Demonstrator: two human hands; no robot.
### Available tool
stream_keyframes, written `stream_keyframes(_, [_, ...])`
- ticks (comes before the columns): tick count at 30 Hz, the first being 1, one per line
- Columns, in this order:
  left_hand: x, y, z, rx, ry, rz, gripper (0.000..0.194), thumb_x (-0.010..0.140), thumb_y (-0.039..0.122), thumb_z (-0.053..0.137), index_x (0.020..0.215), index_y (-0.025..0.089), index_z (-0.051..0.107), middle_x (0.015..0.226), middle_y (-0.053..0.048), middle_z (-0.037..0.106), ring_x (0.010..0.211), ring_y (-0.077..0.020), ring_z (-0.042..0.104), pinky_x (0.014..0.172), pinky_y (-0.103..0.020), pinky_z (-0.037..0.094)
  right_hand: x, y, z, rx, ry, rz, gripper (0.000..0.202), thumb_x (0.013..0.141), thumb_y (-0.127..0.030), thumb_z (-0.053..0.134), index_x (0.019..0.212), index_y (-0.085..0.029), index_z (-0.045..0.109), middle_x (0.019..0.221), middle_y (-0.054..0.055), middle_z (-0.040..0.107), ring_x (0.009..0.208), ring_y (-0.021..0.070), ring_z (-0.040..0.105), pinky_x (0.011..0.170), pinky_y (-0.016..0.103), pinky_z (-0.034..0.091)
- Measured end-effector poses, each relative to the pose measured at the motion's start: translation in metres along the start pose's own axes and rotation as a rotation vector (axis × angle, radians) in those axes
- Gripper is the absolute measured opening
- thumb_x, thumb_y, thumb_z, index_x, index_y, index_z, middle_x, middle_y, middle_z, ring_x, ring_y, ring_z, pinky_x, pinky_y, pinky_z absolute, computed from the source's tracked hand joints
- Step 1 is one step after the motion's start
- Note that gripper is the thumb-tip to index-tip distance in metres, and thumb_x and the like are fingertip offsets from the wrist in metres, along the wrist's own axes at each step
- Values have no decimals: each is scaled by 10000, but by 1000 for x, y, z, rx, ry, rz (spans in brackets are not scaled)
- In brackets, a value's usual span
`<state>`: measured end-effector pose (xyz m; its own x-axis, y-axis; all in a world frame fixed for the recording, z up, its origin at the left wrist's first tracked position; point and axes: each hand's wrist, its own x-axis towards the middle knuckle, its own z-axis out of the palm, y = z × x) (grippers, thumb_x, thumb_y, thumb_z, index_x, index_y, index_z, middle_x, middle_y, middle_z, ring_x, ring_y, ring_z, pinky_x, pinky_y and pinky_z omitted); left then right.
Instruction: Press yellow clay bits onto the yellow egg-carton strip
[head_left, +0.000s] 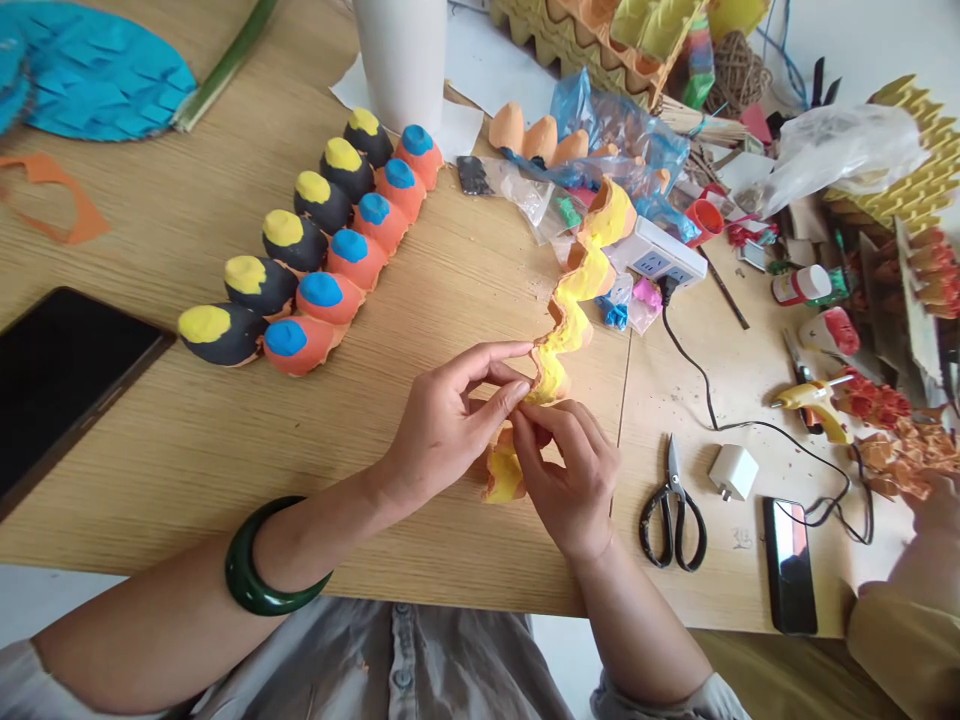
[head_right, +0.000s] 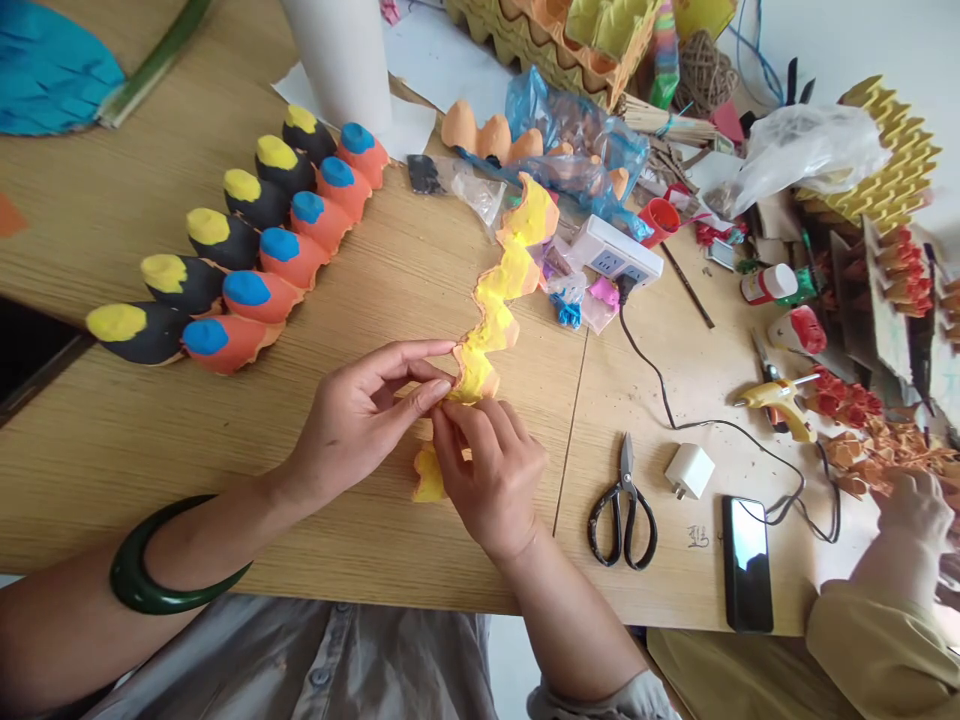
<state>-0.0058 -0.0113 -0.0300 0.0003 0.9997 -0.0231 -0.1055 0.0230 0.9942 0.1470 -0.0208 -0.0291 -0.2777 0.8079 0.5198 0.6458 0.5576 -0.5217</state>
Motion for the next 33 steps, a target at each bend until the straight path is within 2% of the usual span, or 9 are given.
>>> stream_keyframes(6, [4, 0, -3, -151, -10, -88, 375, 906, 312, 754, 1237, 144, 701, 921, -31, 766, 855, -140, 730, 772, -226, 602, 2, 1, -8, 159, 32, 150, 131, 999, -176, 589, 992, -206, 717, 703, -6, 624, 567, 117, 529, 535, 275, 425])
stream_keyframes(10, [6, 3, -5, -207, 10, -119, 391, 876, 327, 785, 1217, 147, 718, 883, -23, 755, 814, -136, 721, 730, -224, 600, 9, 9, -13, 284, 117, 441, 154, 991, -337, 628, 1024, -216, 717, 712, -19, 589, 571, 112, 477, 527, 269, 393])
stream_keyframes(12, [6, 5, -6, -210, 20, -99, 387, 862, 323, 800, 1202, 154, 729, 855, -13, 747, 800, -129, 712, 718, -214, 591, 13, 16, -14, 471, 47, 663, 363, 916, -496, 710, 1155, -225, 684, 726, -33, 570, 556, 106, 458, 499, 255, 379])
stream_keyframes(14, [6, 6, -6, -221, 9, -73, 372, 859, 317, 803, 1189, 161, 736, 840, -9, 745, 803, -127, 712, 721, -210, 586, 14, 23, -12, 688, -113, 785, 514, 879, -634, 691, 1191, -225, 679, 757, -22, 594, 539, 105, 460, 474, 250, 379])
stream_keyframes(17, [6, 7, -5, -255, -57, -56, 349, 866, 304, 792, 1181, 163, 734, 858, -21, 758, 855, -145, 728, 758, -226, 593, 9, 32, -5, 844, -280, 763, 509, 869, -681, 671, 1013, -197, 740, 813, 37, 681, 702, 177, 627, 601, 291, 513])
stream_keyframes(20, [8, 5, -4, -293, -82, -95, 352, 860, 309, 793, 1173, 159, 731, 940, -50, 774, 939, -177, 739, 816, -261, 606, 2, 37, 2, 850, -191, 718, 447, 863, -638, 701, 997, -214, 750, 860, 49, 728, 815, 221, 700, 708, 334, 576])
stream_keyframes(24, [10, 0, -5, -365, -116, -257, 309, 881, 419, 755, 1042, 155, 754, 1038, -81, 767, 963, -214, 736, 851, -323, 608, 0, 39, 8, 801, -27, 709, 412, 866, -618, 694, 962, -220, 730, 853, 43, 729, 785, 208, 710, 717, 338, 593])
stream_keyframes(28, [11, -5, -9, -280, -336, -358, 351, 912, 506, 684, 830, 168, 733, 842, -51, 723, 798, -202, 684, 701, -314, 552, 1, 38, 7, 726, 14, 707, 398, 884, -603, 678, 941, -211, 703, 861, 45, 714, 752, 184, 680, 687, 312, 572])
stream_keyframes(33, [11, -4, -11, -246, -394, -407, 343, 871, 515, 715, 822, 175, 722, 753, -23, 674, 649, -167, 604, 575, -291, 453, 4, 28, 3, 583, 36, 611, 406, 830, -607, 747, 880, -208, 690, 881, 48, 685, 781, 181, 643, 686, 298, 548])
